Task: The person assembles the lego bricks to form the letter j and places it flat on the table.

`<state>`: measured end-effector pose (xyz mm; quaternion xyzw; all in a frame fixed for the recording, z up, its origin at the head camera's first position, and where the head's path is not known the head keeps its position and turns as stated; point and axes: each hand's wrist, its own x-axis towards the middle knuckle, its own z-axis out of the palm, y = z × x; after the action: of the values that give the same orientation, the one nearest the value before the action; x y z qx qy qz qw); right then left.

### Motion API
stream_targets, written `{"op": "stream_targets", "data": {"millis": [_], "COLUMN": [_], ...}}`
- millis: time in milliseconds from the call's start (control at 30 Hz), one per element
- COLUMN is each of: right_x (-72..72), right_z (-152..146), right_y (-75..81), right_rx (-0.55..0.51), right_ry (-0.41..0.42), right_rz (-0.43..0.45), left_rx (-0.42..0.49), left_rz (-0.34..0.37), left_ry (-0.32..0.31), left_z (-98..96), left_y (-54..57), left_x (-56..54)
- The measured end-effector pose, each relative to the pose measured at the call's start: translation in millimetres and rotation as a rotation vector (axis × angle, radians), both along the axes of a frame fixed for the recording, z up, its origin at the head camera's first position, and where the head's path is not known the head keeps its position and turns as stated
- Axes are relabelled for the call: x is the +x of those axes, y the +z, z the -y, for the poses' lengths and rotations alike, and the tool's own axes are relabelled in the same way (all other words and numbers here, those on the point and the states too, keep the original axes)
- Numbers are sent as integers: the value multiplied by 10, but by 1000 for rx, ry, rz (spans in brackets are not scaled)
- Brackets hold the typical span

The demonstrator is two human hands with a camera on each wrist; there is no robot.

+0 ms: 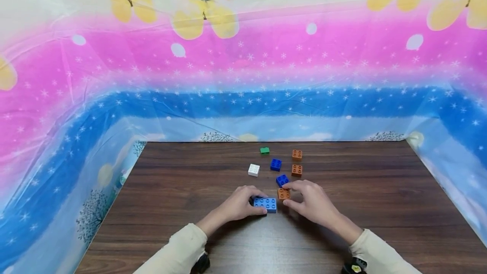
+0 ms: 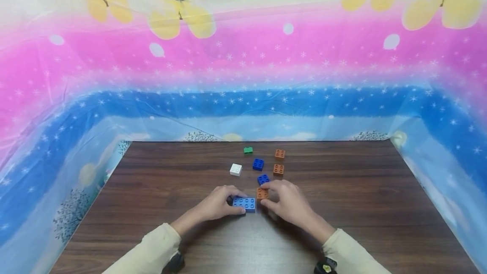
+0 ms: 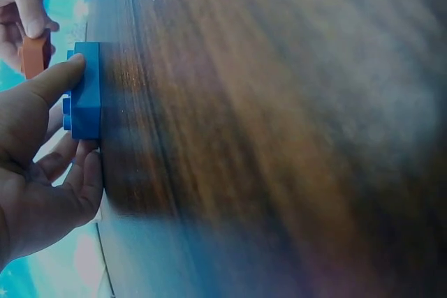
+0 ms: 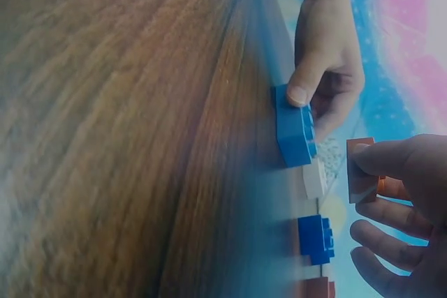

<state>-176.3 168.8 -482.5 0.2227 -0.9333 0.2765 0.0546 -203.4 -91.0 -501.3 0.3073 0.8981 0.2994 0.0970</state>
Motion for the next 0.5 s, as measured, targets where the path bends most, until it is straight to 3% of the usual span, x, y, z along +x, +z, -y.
{"op": "stream_targets", "data": {"millis": [500], "right_x": [20], "right_z": [135], "right_y": [-66], "right_rx": [18], "right_ry": [69], "right_rz": [-9], "left_rx": [1], "left_rz": [-18], "left_ry": [-17], "left_z": [0], "left_y": [21], "left_x": [5]}}
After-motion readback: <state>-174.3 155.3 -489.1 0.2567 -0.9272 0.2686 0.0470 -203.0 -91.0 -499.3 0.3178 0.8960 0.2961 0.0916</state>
